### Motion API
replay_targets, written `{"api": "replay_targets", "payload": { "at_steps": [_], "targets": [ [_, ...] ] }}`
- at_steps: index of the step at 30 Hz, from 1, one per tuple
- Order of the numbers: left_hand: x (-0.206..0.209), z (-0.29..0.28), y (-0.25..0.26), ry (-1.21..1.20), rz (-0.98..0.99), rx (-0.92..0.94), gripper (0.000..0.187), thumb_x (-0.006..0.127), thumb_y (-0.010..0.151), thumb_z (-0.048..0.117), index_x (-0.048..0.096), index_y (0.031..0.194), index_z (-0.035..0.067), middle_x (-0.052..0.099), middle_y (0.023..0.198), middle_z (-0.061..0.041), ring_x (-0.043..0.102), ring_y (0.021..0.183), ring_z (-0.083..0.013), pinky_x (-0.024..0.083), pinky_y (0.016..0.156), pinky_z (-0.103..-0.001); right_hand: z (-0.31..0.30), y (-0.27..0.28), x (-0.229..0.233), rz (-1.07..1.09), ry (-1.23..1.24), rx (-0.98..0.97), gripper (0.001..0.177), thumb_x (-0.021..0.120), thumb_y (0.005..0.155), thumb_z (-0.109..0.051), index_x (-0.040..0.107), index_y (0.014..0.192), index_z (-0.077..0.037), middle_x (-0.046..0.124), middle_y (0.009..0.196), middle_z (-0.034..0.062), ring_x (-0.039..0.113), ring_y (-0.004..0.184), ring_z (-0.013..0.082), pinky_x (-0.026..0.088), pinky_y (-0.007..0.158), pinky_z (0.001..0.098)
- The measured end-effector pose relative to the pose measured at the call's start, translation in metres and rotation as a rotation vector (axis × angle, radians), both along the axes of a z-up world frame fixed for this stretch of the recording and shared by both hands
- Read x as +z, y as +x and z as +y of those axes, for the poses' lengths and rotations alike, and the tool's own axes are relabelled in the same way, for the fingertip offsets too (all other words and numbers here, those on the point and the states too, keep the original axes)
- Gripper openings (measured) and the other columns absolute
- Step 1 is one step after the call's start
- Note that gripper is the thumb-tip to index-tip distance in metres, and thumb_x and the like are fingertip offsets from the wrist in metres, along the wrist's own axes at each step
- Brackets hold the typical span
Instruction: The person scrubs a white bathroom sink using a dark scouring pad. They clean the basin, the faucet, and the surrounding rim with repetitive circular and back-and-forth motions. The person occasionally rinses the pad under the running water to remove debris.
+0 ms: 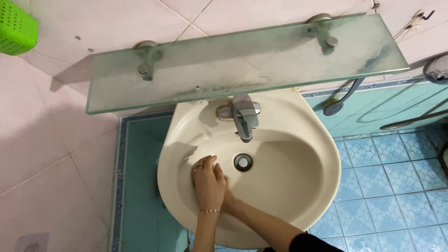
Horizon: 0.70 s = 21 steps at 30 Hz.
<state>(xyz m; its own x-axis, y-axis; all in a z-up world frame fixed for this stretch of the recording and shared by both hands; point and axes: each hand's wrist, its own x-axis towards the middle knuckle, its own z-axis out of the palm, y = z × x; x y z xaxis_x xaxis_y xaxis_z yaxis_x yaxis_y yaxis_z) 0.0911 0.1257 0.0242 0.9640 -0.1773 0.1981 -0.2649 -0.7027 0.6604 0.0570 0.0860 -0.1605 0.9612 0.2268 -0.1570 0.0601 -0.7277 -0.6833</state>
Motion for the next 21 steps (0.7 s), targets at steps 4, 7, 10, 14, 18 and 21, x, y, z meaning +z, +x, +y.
{"api": "replay_targets", "payload": {
  "at_steps": [4, 7, 10, 14, 18, 21],
  "targets": [
    [0.0, -0.008, 0.0, -0.033, -0.047, -0.025, 0.025, 0.064, 0.088, 0.006, 0.067, 0.112, 0.001, 0.068, 0.117, -0.017, 0.061, 0.111, -0.0367, 0.048, 0.095, -0.046, -0.013, -0.037, 0.032, -0.046, -0.068, 0.182, 0.061, 0.059, 0.098, -0.047, 0.051, 0.148, -0.014, 0.05, 0.152, 0.0152, 0.03, 0.148, 0.037, 0.011, 0.118, 0.0648],
    [-0.003, -0.017, -0.001, -0.038, -0.053, -0.045, 0.024, 0.064, 0.088, 0.006, 0.067, 0.112, 0.002, 0.069, 0.117, -0.015, 0.062, 0.108, -0.0351, 0.048, 0.094, -0.046, -0.049, -0.006, 0.079, 0.154, -0.278, 0.21, 0.068, 0.058, 0.095, -0.047, 0.045, 0.15, -0.009, 0.046, 0.152, 0.0159, 0.031, 0.148, 0.0354, 0.013, 0.122, 0.0606],
    [-0.005, -0.025, -0.003, -0.011, -0.01, -0.044, 0.022, 0.064, 0.091, 0.006, 0.068, 0.112, 0.003, 0.069, 0.116, -0.015, 0.062, 0.108, -0.0363, 0.049, 0.094, -0.046, -0.076, 0.025, 0.101, 0.067, -0.55, 0.211, 0.076, 0.06, 0.093, -0.045, 0.038, 0.151, -0.001, 0.032, 0.158, 0.0209, 0.022, 0.15, 0.0404, 0.018, 0.117, 0.0602],
    [-0.009, -0.028, -0.006, 0.009, 0.032, -0.056, 0.025, 0.064, 0.089, 0.006, 0.067, 0.114, 0.002, 0.068, 0.115, -0.016, 0.061, 0.109, -0.0351, 0.049, 0.095, -0.045, -0.109, 0.022, 0.084, -0.008, -0.631, -0.044, 0.075, 0.06, 0.09, -0.029, 0.033, 0.153, 0.003, 0.021, 0.166, 0.0202, 0.017, 0.151, 0.0423, 0.025, 0.117, 0.0531],
    [-0.009, -0.022, -0.005, -0.023, -0.032, -0.049, 0.025, 0.064, 0.087, 0.003, 0.068, 0.112, 0.001, 0.068, 0.117, -0.016, 0.06, 0.111, -0.0369, 0.048, 0.096, -0.046, -0.113, -0.021, 0.079, 0.131, -0.72, -0.193, 0.07, 0.057, 0.095, -0.019, 0.027, 0.152, 0.008, 0.019, 0.164, 0.0236, 0.013, 0.15, 0.0463, 0.031, 0.113, 0.0554],
    [-0.007, -0.023, -0.006, -0.054, -0.023, -0.038, 0.024, 0.064, 0.088, 0.004, 0.068, 0.111, 0.001, 0.068, 0.117, -0.016, 0.06, 0.111, -0.0365, 0.048, 0.096, -0.046, -0.086, -0.054, 0.091, 0.192, -0.643, -0.03, 0.071, 0.064, 0.091, -0.008, 0.028, 0.151, 0.007, 0.021, 0.163, 0.0281, 0.016, 0.147, 0.0503, 0.035, 0.103, 0.0651]
  ]
}}
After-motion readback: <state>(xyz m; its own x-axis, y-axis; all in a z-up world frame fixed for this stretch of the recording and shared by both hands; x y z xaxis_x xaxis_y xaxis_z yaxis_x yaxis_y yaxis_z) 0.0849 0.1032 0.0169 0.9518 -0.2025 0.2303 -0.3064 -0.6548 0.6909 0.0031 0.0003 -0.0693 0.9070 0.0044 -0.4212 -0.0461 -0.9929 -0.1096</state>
